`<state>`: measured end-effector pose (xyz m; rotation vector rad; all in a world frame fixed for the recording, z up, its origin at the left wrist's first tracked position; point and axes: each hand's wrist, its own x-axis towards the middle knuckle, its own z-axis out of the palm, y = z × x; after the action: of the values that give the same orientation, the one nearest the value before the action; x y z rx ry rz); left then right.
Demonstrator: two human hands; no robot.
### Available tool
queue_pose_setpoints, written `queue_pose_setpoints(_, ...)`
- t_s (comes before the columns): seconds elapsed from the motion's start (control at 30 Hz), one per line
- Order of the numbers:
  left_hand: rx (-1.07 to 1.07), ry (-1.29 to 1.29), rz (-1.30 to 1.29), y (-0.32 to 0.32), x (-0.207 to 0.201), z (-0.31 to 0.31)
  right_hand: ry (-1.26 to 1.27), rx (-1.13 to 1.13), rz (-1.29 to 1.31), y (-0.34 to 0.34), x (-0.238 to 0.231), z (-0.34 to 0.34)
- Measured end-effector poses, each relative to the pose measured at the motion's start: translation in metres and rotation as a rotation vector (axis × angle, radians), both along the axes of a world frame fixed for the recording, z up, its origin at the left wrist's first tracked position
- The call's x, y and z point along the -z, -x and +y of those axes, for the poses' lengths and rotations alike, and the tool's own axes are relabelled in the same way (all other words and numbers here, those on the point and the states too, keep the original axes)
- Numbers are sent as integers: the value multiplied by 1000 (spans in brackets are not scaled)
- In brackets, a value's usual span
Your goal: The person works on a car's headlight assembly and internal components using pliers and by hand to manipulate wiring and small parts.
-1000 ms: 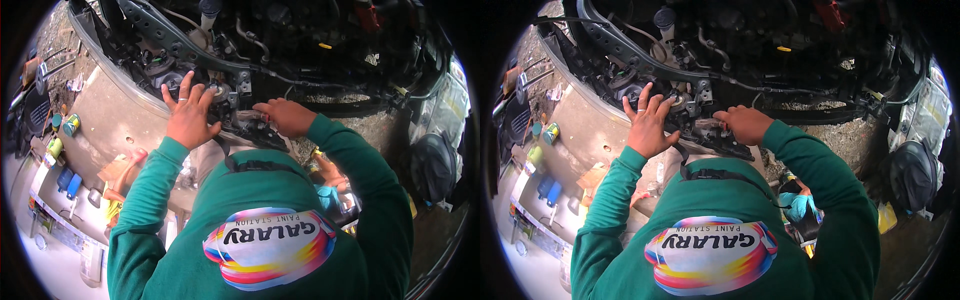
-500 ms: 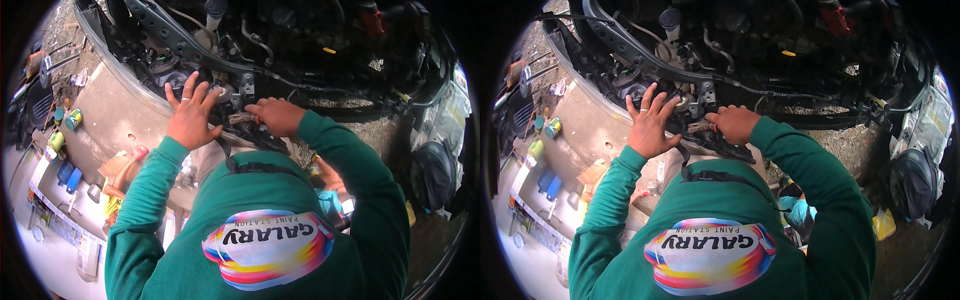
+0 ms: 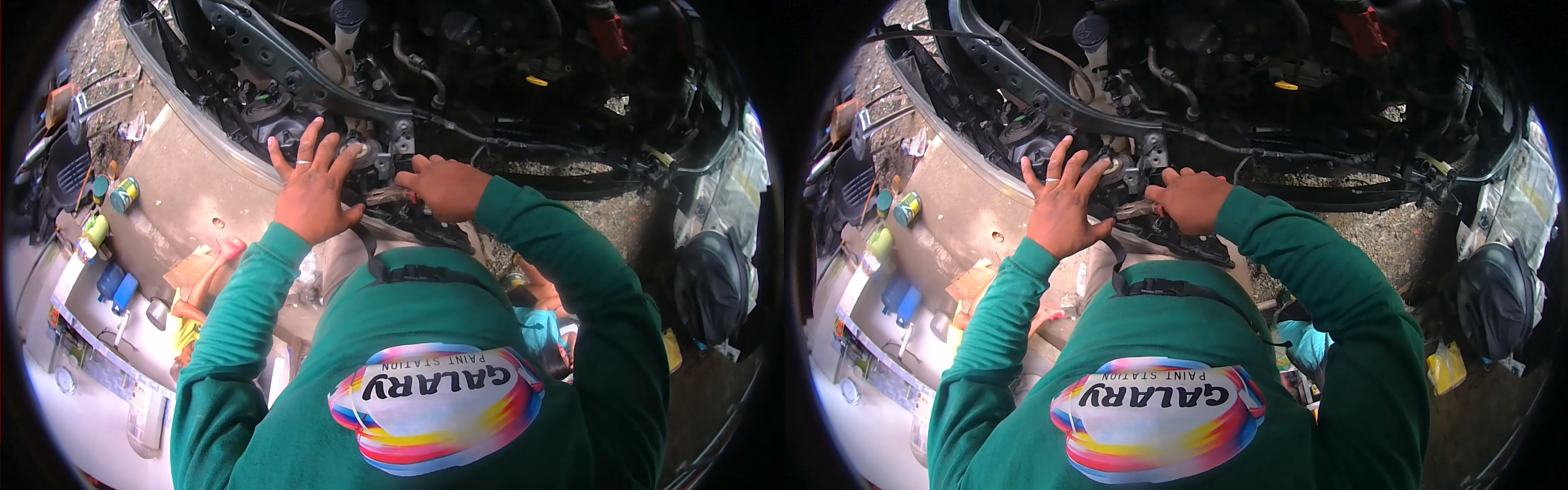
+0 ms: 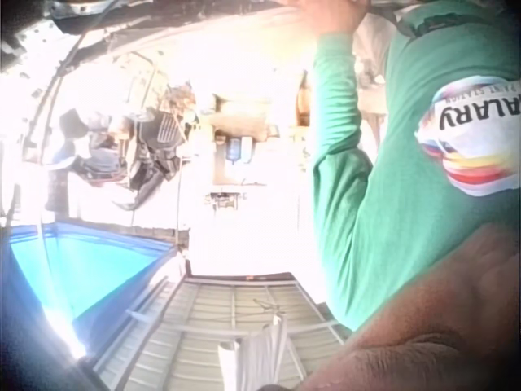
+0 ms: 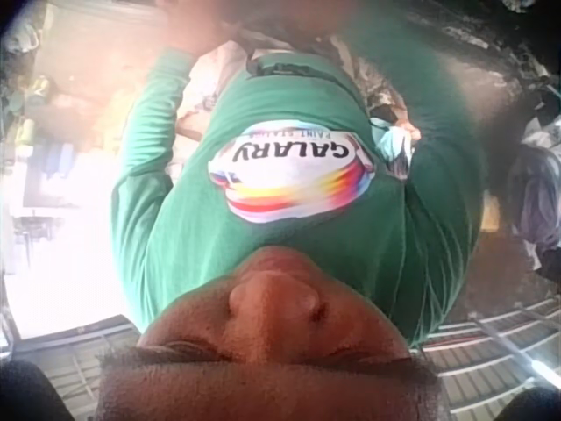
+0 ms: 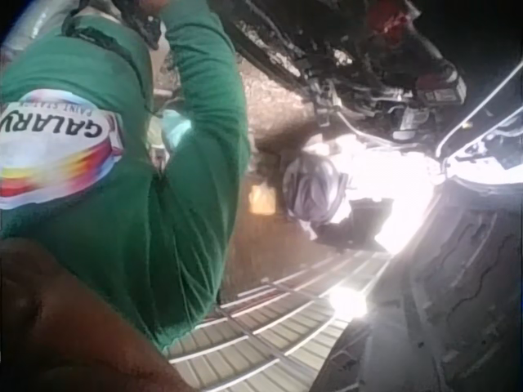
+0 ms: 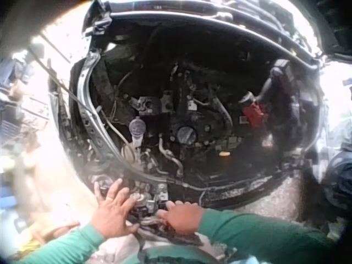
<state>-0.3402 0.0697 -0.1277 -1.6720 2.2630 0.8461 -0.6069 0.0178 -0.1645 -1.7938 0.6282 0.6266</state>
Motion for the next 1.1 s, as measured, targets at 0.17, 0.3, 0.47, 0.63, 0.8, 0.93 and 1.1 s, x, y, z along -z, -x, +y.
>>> queue_pose_setpoints(0.17,0,8,-12,1,2,2,96,-28,-45,2,-1,2)
queue_pose_setpoints(0.3,1,13,-14,1,2,1,180,-23,-45,1,-6,3)
queue_pose_setpoints(0.47,4,17,-20,0,3,2,189,-22,-28,2,-12,6)
queue_pose_setpoints(0.63,-10,30,16,-1,4,3,-21,29,58,18,-14,-1)
queue_pose_setpoints(0.8,-11,15,26,-2,2,2,493,3,-37,21,-29,12)
queue_pose_setpoints(0.93,6,3,53,-7,1,3,770,-37,-97,-1,-52,6)
queue_pose_setpoints(1.1,21,16,76,-11,3,4,941,-313,-205,-26,-64,-14)
